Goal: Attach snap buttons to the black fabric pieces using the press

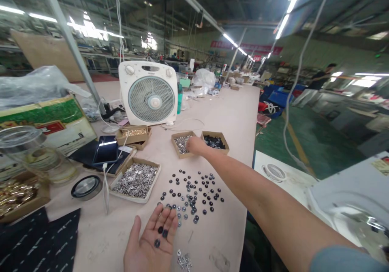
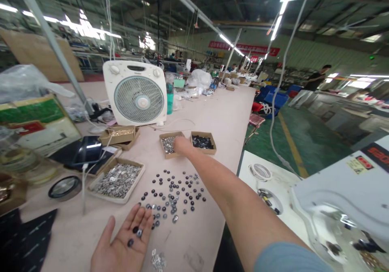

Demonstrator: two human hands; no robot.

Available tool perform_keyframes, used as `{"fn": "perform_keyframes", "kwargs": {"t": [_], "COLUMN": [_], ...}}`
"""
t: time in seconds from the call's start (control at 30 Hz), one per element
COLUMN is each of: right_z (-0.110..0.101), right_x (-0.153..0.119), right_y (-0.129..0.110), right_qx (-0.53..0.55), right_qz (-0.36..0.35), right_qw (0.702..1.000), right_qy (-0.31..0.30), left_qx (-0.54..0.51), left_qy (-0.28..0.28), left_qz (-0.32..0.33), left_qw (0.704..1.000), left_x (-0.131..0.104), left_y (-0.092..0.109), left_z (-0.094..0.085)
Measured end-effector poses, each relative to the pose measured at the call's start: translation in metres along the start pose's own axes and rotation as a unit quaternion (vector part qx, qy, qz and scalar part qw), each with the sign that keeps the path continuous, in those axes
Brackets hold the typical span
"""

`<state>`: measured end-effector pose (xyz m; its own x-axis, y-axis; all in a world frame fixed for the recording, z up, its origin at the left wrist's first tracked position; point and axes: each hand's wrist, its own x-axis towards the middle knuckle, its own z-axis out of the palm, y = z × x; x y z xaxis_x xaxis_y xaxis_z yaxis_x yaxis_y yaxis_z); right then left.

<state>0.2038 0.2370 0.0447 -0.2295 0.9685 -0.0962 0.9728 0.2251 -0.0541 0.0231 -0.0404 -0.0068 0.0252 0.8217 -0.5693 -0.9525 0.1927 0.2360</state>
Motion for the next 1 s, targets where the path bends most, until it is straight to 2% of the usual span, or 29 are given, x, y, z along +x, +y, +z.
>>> {"fn": "perform_keyframes", "kwargs": {"t": [0.17, 0.3, 0.43, 0.53, 0.67, 0.9, 1.0], "right_z": [-0.005, -0.012, 0.001, 0.019, 0.032, 0.028, 0.032], "right_x": [-0.019, -0.052, -0.089, -0.103, -0.106, -0.098, -0.096], "right_y": [0.008, 0.011, 0.008, 0.005, 0.004, 0.009, 0.016], "right_qx": [0.053, 0.132, 0.273, 0.265, 0.202, 0.176, 0.166], "right_qz": [-0.004, -0.022, -0.006, -0.020, -0.035, -0.050, -0.032], "right_qw": [0.996, 0.986, 0.960, 0.963, 0.978, 0.983, 0.985], "right_qy": [0.071, 0.097, 0.060, 0.036, 0.045, 0.032, 0.028], "left_qx": [-0.016, -0.015, -0.020, -0.019, -0.018, -0.022, -0.021], "left_qy": [0.002, -0.002, -0.016, -0.026, -0.032, -0.040, -0.031], "left_qz": [-0.013, -0.008, -0.013, -0.008, -0.002, -0.005, -0.004], "left_qw": [1.000, 1.000, 1.000, 0.999, 0.999, 0.999, 0.999], "left_x": [-0.001, -0.002, -0.003, -0.003, -0.003, -0.002, -0.003], "left_y": [0.002, 0.002, 0.001, 0.001, 0.001, 0.001, 0.001], "left_z": [0.000, 0.000, -0.001, -0.002, -0.003, -0.004, -0.002]}}
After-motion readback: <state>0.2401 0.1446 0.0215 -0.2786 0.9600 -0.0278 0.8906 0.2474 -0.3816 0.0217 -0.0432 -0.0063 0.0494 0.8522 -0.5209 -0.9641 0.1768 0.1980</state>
